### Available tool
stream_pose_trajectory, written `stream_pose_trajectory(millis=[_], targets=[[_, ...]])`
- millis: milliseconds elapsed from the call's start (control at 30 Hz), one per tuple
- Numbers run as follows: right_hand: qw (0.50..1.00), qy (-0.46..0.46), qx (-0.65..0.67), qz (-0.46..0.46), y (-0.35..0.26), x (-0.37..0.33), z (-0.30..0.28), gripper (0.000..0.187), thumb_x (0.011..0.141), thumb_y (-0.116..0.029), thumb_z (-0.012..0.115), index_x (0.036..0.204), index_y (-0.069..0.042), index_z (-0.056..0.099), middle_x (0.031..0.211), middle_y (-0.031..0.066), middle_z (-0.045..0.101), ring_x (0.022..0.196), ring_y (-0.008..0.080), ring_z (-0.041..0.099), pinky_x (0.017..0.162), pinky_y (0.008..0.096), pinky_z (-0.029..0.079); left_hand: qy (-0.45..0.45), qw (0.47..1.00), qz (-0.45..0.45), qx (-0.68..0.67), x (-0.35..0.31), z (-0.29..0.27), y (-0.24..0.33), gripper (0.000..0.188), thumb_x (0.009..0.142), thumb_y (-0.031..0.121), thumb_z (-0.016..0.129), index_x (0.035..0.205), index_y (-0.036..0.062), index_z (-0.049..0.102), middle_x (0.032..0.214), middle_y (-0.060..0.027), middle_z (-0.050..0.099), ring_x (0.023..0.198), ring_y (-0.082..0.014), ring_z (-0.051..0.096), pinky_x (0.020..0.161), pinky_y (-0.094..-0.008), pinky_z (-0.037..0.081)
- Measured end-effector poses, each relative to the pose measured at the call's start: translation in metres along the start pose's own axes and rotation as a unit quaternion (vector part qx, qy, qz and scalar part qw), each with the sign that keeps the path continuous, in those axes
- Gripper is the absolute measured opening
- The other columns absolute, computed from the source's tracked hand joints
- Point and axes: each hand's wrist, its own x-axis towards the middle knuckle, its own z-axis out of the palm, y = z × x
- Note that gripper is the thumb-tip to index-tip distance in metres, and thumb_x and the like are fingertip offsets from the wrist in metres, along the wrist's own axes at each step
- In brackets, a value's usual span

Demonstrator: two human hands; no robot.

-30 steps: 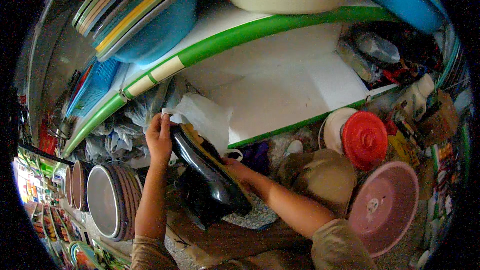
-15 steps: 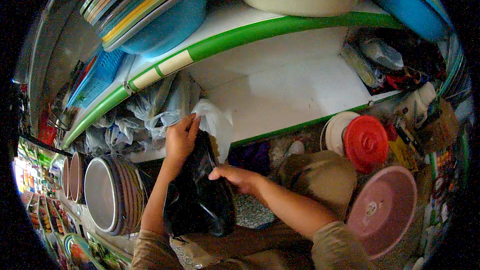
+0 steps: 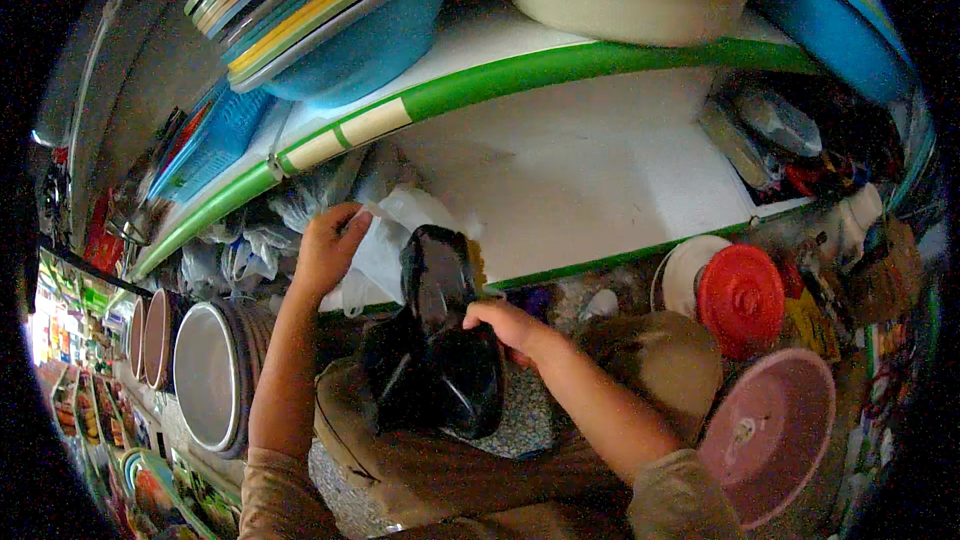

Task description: The person sits on the floor and organizes items on a low shelf. They remove plastic bags, inspect a pair of blue and yellow slippers, and wipe the shelf surface with a purple cloth. They also move a pink basin and a red-lidded container to tidy the area.

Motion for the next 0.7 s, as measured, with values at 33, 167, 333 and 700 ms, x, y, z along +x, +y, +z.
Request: stream_pose_trajectory(millis=[33,167,333,700], targets=[[1.0,0.008,-0.007,0.001,-0.006,-0.002,0.001,0.018,0.077,-0.024,0.058,0.077,-0.007,0.064,0.077,0.0041,0.062,0.07,0.0157,0.058,0.066,0.0314,0.046,-0.025,0.999,0.004,0.019,-0.003,-0.001,-0.003,0.028,0.086,0.025,0.063,0.098,0.0004,0.067,0.083,-0.0202,0.066,0.075,-0.0335,0.065,0.067,-0.0383,0.049],[0.998,0.047,-0.02,-0.025,-0.018,-0.009,0.009,0.016,0.076,-0.021,0.058,0.072,-0.007,0.062,0.073,0.0034,0.061,0.066,0.0156,0.058,0.065,0.0311,0.046,-0.107,0.994,-0.007,0.014,-0.011,0.01,0.0,0.031,0.088,0.024,0.061,0.106,-0.001,0.064,0.085,-0.0214,0.066,0.076,-0.032,0.066,0.07,-0.0379,0.05],[0.997,0.029,0.065,0.039,-0.003,0.007,-0.001,0.011,0.073,-0.017,0.056,0.073,-0.007,0.06,0.075,0.0061,0.061,0.069,0.0191,0.059,0.066,0.0319,0.047,-0.113,0.958,-0.124,-0.234,-0.008,0.034,0.014,0.034,0.094,0.023,0.056,0.116,-0.0023,0.058,0.075,-0.0092,0.062,0.06,-0.0164,0.058,0.056,-0.0283,0.046],[0.981,0.026,0.171,0.085,0.028,0.031,0.0,0.023,0.067,-0.011,0.054,0.088,-0.005,0.06,0.089,0.0096,0.064,0.085,0.0254,0.061,0.081,0.0368,0.05,-0.102,0.874,-0.212,-0.424,-0.03,0.042,0.04,0.027,0.097,0.024,0.051,0.115,0.0053,0.058,0.065,0.0027,0.049,0.051,-0.0053,0.043,0.043,-0.0205,0.031]])
